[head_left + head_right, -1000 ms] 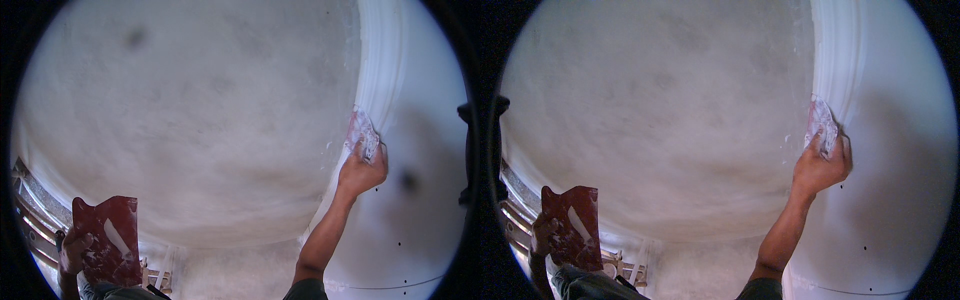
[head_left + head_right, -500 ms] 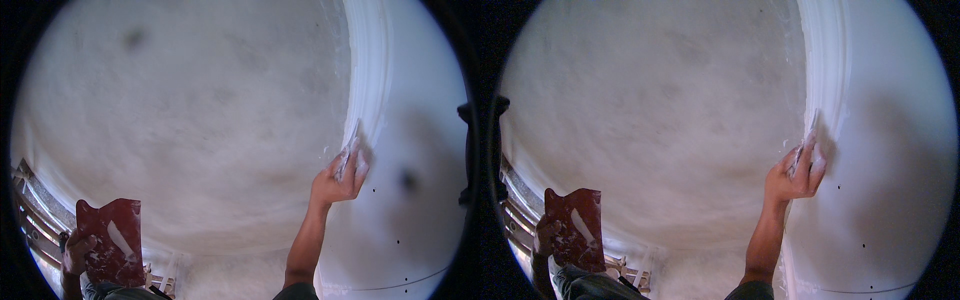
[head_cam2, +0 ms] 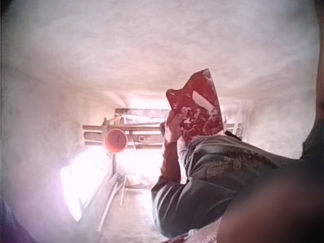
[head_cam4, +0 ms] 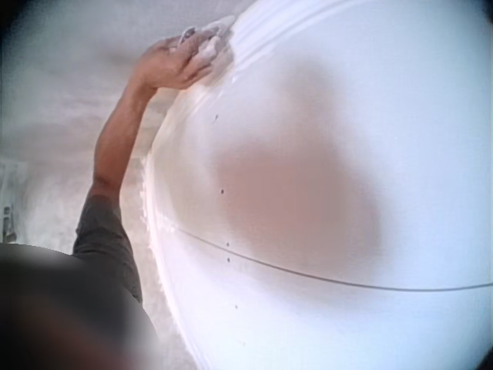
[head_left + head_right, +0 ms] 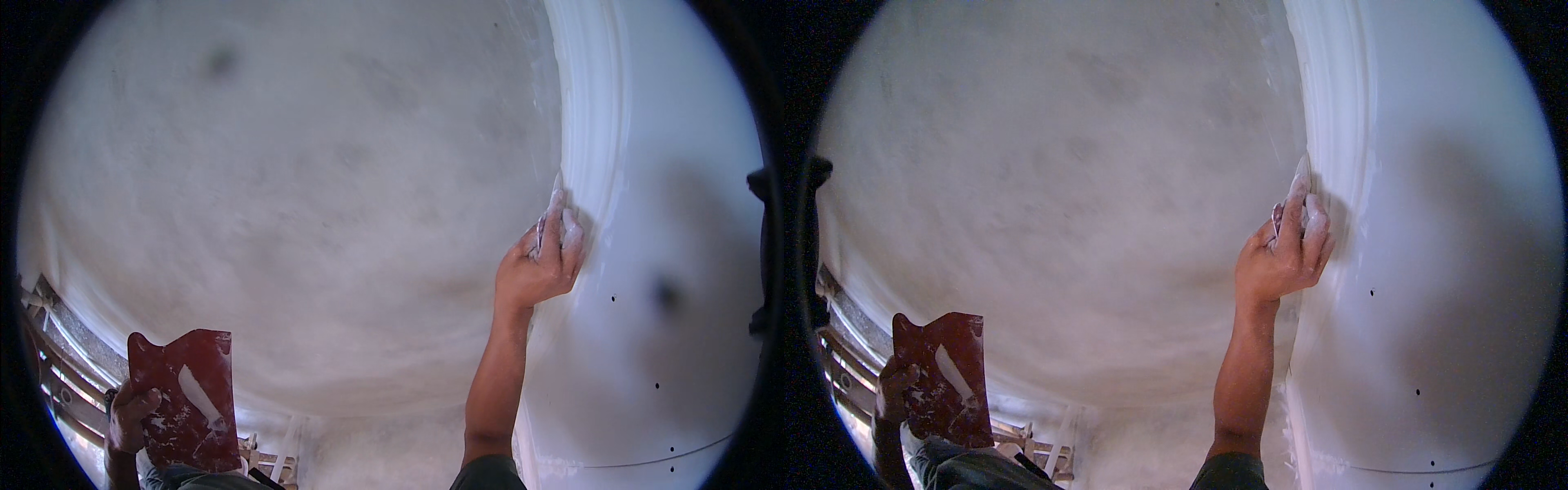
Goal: The person uses a trowel and a hawk to apply and smooth white plaster onto a curved ceiling surface. They repeatedly transfer plaster from the hawk to the trowel and spread it in long strokes along the ceiling.
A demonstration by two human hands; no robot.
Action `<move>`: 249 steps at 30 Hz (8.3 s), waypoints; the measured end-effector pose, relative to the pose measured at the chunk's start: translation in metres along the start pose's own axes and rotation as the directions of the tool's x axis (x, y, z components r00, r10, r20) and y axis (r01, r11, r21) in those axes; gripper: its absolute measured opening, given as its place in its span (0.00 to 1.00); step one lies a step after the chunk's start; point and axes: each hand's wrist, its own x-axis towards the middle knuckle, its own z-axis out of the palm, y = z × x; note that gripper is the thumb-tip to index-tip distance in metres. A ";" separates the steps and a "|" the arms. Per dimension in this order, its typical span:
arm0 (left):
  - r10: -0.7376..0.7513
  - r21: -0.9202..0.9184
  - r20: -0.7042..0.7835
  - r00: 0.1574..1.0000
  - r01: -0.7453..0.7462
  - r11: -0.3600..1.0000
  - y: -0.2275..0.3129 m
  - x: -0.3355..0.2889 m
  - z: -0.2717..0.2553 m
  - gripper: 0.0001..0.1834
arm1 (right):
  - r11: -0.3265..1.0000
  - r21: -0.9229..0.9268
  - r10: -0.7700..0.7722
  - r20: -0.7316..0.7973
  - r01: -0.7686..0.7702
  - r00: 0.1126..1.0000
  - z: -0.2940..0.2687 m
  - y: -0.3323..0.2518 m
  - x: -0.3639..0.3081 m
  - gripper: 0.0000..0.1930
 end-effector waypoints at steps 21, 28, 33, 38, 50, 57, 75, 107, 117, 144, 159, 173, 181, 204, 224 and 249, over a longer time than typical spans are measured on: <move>-0.024 -0.254 0.271 0.962 0.095 0.963 0.001 0.047 -0.030 0.30 | -0.591 -0.001 -0.373 0.887 -0.807 0.272 -0.180 -0.252 -0.195 0.17; -0.208 0.035 0.182 0.961 0.205 0.978 0.010 0.066 -0.086 0.35 | -0.428 0.100 -0.433 0.850 -0.898 0.301 -0.197 -0.241 -0.193 0.18; -0.117 0.182 0.221 0.968 0.076 0.980 0.057 0.068 -0.118 0.30 | -0.426 0.046 -0.276 0.944 -0.903 0.179 -0.211 -0.240 -0.199 0.18; -0.166 0.331 0.116 0.979 0.119 0.936 0.105 0.050 -0.096 0.26 | -0.840 -0.040 -0.153 0.974 -0.541 0.165 -0.227 -0.274 -0.197 0.17; -0.057 0.505 -0.107 0.993 0.104 0.857 0.129 0.058 -0.076 0.22 | -0.613 -0.098 0.077 0.980 -0.784 -0.183 -0.272 -0.306 -0.307 0.15; -0.181 0.128 0.176 0.968 0.160 0.979 0.149 0.061 -0.039 0.19 | -0.986 0.074 0.162 0.578 -0.146 -0.800 -0.345 -0.341 -0.390 0.13; -0.270 0.359 0.208 0.940 0.184 0.915 0.226 -0.039 -0.042 0.27 | -0.512 -0.094 0.282 0.921 -0.854 -0.270 -0.378 -0.260 -0.048 0.09; -0.438 0.445 0.341 0.832 0.267 0.855 0.248 -0.045 -0.070 0.30 | 0.436 0.211 0.392 0.830 -0.875 0.396 -0.331 -0.299 0.028 0.19; -0.487 0.532 0.364 0.794 0.252 0.808 0.254 -0.043 -0.059 0.23 | -0.445 -0.056 0.146 0.980 -0.894 -0.134 -0.344 -0.277 0.046 0.10; -0.448 0.405 0.207 0.870 0.340 0.849 0.168 0.010 -0.011 0.34 | 0.182 0.083 0.523 0.836 -0.980 0.168 -0.222 -0.224 -0.096 0.08; -0.295 0.069 -0.014 0.955 0.296 0.953 0.015 0.150 0.043 0.18 | 0.763 0.327 0.556 0.108 -0.558 0.824 0.042 0.072 -0.039 0.22; -0.230 0.040 -0.078 0.970 0.234 0.971 -0.075 0.143 0.115 0.17 | 0.799 0.415 0.400 0.175 -0.436 0.900 0.095 0.156 -0.021 0.11; -0.149 -0.026 -0.122 0.981 0.146 0.989 -0.113 0.153 0.137 0.17 | 0.938 0.297 0.212 -0.089 -0.177 0.973 0.121 0.186 -0.049 0.11; 0.003 -0.005 -0.130 0.992 -0.004 1.000 -0.088 0.087 0.129 0.17 | 0.980 0.177 0.145 -0.306 -0.093 0.941 0.117 0.149 -0.092 0.11; -0.049 -0.039 -0.113 0.992 0.045 0.998 -0.049 0.072 0.159 0.21 | 0.924 0.291 0.332 -0.295 -0.246 0.896 0.068 0.156 -0.086 0.15; 0.050 0.043 0.277 0.960 -0.064 0.997 0.015 0.050 0.301 0.29 | -0.203 0.418 -0.344 0.816 -0.885 0.464 -0.051 0.039 -0.165 0.11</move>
